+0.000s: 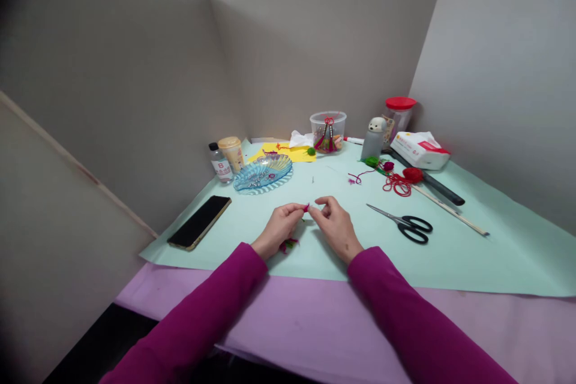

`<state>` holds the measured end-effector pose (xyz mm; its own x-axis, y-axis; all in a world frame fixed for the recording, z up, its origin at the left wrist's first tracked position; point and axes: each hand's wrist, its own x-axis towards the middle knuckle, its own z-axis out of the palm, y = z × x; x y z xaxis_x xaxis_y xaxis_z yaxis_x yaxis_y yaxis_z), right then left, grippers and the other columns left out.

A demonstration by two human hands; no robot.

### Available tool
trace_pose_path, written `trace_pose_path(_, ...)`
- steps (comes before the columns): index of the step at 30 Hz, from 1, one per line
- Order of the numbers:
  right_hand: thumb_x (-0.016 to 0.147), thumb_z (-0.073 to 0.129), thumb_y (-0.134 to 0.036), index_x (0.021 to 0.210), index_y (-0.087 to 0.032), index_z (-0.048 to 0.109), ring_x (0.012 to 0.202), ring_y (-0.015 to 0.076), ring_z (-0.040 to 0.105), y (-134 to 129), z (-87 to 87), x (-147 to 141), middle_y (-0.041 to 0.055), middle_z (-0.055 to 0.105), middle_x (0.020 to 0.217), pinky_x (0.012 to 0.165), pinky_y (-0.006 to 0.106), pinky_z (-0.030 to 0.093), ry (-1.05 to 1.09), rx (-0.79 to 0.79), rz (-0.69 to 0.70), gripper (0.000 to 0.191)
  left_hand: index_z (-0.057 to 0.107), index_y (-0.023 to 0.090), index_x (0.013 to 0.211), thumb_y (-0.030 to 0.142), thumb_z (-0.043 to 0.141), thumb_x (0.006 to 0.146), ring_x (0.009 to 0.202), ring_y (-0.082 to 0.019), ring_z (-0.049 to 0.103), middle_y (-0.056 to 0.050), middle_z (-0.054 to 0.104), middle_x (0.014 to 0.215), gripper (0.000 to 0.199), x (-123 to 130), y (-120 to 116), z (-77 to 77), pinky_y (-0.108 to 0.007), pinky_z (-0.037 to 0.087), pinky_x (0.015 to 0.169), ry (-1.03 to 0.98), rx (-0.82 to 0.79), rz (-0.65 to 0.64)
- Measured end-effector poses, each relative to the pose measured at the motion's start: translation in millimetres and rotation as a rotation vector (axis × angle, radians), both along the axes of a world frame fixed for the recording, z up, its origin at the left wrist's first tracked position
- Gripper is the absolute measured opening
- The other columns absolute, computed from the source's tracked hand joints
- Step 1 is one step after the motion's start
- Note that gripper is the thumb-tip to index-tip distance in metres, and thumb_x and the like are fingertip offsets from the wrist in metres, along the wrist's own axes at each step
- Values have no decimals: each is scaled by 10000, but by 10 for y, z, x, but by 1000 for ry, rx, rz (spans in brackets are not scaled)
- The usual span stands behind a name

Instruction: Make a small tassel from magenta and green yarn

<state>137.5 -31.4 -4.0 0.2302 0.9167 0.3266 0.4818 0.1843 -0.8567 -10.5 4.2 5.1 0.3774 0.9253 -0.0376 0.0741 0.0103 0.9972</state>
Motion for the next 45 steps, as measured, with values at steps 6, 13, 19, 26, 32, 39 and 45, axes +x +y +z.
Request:
trace_pose_path(6, 793, 508, -413, 687, -193, 541, 582, 116, 432, -23, 47, -69, -30, 517, 610, 584, 248, 337, -18, 71, -8, 247, 610, 133, 902, 478, 543, 800, 367, -47, 232, 78, 342, 460, 366, -46, 10, 41, -197, 162, 390, -20, -21, -165)
trace_pose_path(13, 816, 486, -401, 691, -198, 511, 554, 105, 390, -47, 65, -22, -46, 477, 590, 562, 241, 312, -35, 96, -73, 240, 556, 155, 987, 634, 410, 824, 400, -52, 353, 15, 515, 604, 527, -114, 40, 81, -185, 250, 398, -70, -75, -211)
trace_pose_path(19, 806, 491, -427, 649, -197, 475, 561, 109, 387, -29, 44, 18, -48, 438, 570, 563, 245, 311, 6, 61, -96, 279, 543, 164, 791, 430, 583, 767, 414, -50, 369, 33, 486, 578, 269, -88, 23, -17, -183, 263, 401, 12, 18, -185)
trace_pose_path(26, 778, 518, -480, 726, -196, 519, 572, 127, 416, 12, -20, 44, -40, 471, 583, 564, 256, 333, 77, 10, -89, 289, 553, 150, 735, 354, 605, 726, 481, -56, 363, 44, 470, 579, 211, -29, 39, -95, -189, 271, 460, 56, 112, -62)
trace_pose_path(32, 853, 401, -406, 800, -207, 505, 604, 137, 460, -48, 22, 17, -19, 527, 655, 600, 259, 354, 0, 107, -198, 231, 564, 137, 738, 366, 618, 711, 462, -54, 321, 51, 437, 546, 237, -2, 37, -72, -194, 221, 442, 24, 83, 8)
trace_pose_path(39, 811, 432, -277, 725, -206, 550, 613, 134, 491, -61, -10, -61, 0, 581, 676, 620, 251, 358, -285, 166, 2, 162, 567, 133, 754, 351, 635, 690, 445, -50, 320, 52, 427, 532, 238, 19, 11, -20, -188, 212, 428, -51, 47, 52)
trace_pose_path(45, 814, 417, -263, 728, -213, 541, 632, 140, 502, -43, -39, -54, 6, 584, 691, 621, 253, 360, -365, 156, 23, 159, 570, 134, 761, 352, 634, 688, 448, -49, 324, 49, 424, 536, 238, 17, 27, -37, -185, 210, 427, -47, 60, 61)
